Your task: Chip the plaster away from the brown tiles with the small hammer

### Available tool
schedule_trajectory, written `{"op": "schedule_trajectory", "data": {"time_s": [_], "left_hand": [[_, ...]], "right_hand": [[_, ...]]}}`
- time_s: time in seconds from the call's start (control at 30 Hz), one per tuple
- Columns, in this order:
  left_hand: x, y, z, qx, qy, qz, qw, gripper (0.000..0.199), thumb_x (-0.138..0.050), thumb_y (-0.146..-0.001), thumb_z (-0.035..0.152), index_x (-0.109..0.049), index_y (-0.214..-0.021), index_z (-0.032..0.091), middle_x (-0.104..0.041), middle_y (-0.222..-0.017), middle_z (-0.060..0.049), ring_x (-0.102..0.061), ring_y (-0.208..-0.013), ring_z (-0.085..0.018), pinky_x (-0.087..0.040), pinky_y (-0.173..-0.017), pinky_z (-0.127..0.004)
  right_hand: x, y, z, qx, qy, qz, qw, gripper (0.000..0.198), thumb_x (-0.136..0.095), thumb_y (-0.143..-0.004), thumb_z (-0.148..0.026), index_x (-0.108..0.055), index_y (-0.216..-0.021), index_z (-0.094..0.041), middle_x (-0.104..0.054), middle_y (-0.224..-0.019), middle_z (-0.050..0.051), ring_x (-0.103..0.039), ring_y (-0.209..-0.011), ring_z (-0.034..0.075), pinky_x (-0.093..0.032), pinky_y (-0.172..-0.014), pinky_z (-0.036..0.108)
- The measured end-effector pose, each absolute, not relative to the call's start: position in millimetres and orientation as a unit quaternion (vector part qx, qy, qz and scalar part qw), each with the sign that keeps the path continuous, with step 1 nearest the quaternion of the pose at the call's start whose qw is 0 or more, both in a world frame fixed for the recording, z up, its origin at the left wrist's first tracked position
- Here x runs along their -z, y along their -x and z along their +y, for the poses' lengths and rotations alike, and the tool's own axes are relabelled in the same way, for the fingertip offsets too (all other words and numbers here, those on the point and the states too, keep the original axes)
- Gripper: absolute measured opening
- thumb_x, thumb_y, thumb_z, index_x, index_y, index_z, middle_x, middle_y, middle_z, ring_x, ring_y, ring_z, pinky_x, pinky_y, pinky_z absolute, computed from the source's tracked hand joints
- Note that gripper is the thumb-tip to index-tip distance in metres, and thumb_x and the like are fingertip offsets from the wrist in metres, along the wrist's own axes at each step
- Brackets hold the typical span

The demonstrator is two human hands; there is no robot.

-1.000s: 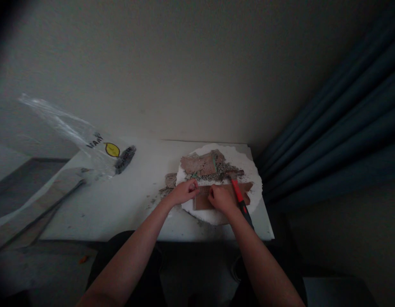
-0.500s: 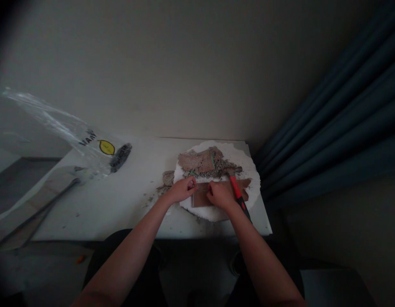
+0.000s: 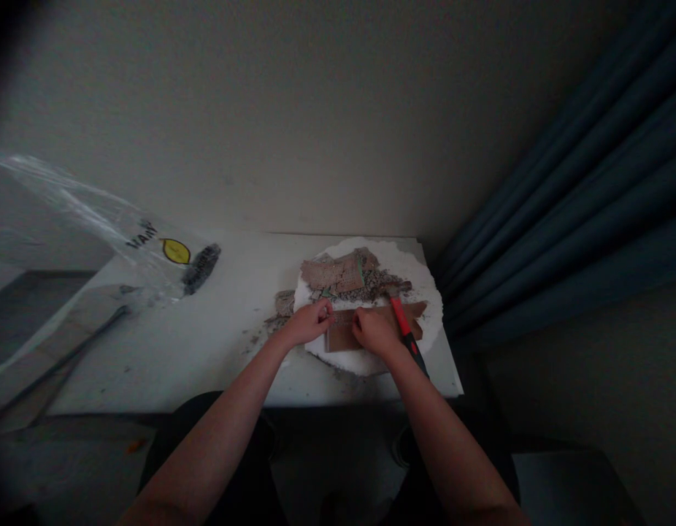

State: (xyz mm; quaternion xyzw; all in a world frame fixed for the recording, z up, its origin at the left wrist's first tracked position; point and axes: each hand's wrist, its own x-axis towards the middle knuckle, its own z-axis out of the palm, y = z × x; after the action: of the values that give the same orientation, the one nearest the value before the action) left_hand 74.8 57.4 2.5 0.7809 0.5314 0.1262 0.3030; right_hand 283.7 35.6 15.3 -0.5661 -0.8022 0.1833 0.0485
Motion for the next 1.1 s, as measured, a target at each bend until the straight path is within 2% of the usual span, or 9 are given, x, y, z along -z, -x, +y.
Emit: {"op": "schedule_trajectory", "data": {"time_s": [0.27, 0.67, 0.87, 1.1], "left_hand": [[-5.5, -75.6, 56.3, -0.119, -0.777, 0.535, 0.310, 0.017, -0.051, -0.085, 0.031, -0.053, -0.099, 0.022, -0.061, -0.067, 0.002, -0.055, -0.062, -0.014, -0.030, -0.060, -0.027], [-4.5, -75.3, 55.5, -0.125, -0.773, 0.539, 0.309, 0.017, -0.050, -0.085, 0.032, -0.054, -0.099, 0.022, -0.061, -0.067, 0.002, -0.054, -0.062, -0.015, -0.032, -0.061, -0.027], [-6.3, -75.4, 55.5, -0.124, -0.776, 0.533, 0.315, 0.018, -0.051, -0.085, 0.032, -0.054, -0.099, 0.021, -0.060, -0.066, 0.002, -0.054, -0.061, -0.015, -0.031, -0.059, -0.027], [-7.9, -76.7, 54.1, -0.125, -0.772, 0.541, 0.309, 0.017, -0.052, -0.085, 0.031, -0.054, -0.098, 0.022, -0.060, -0.066, 0.002, -0.055, -0.062, -0.014, -0.032, -0.060, -0.027]], "right_hand": [[-15.1, -280.2, 34.3, -0.170, 0.580, -0.796, 0.038, 0.014, -0.050, -0.091, -0.018, -0.061, -0.099, -0.014, -0.070, -0.098, 0.012, -0.063, -0.088, 0.022, -0.037, -0.073, 0.028], [-17.4, -285.4, 37.1, -0.195, 0.584, -0.785, 0.067, 0.012, -0.050, -0.091, -0.016, -0.061, -0.097, -0.015, -0.070, -0.091, 0.007, -0.063, -0.082, 0.017, -0.037, -0.071, 0.025], [-16.2, -286.6, 37.0, -0.207, 0.575, -0.788, 0.079, 0.009, -0.057, -0.085, -0.014, -0.061, -0.092, -0.016, -0.069, -0.082, 0.003, -0.061, -0.074, 0.015, -0.037, -0.065, 0.024], [-14.7, -285.2, 36.6, -0.203, 0.574, -0.790, 0.076, 0.007, -0.056, -0.085, -0.015, -0.061, -0.090, -0.017, -0.069, -0.084, 0.004, -0.060, -0.074, 0.015, -0.036, -0.064, 0.024]]}}
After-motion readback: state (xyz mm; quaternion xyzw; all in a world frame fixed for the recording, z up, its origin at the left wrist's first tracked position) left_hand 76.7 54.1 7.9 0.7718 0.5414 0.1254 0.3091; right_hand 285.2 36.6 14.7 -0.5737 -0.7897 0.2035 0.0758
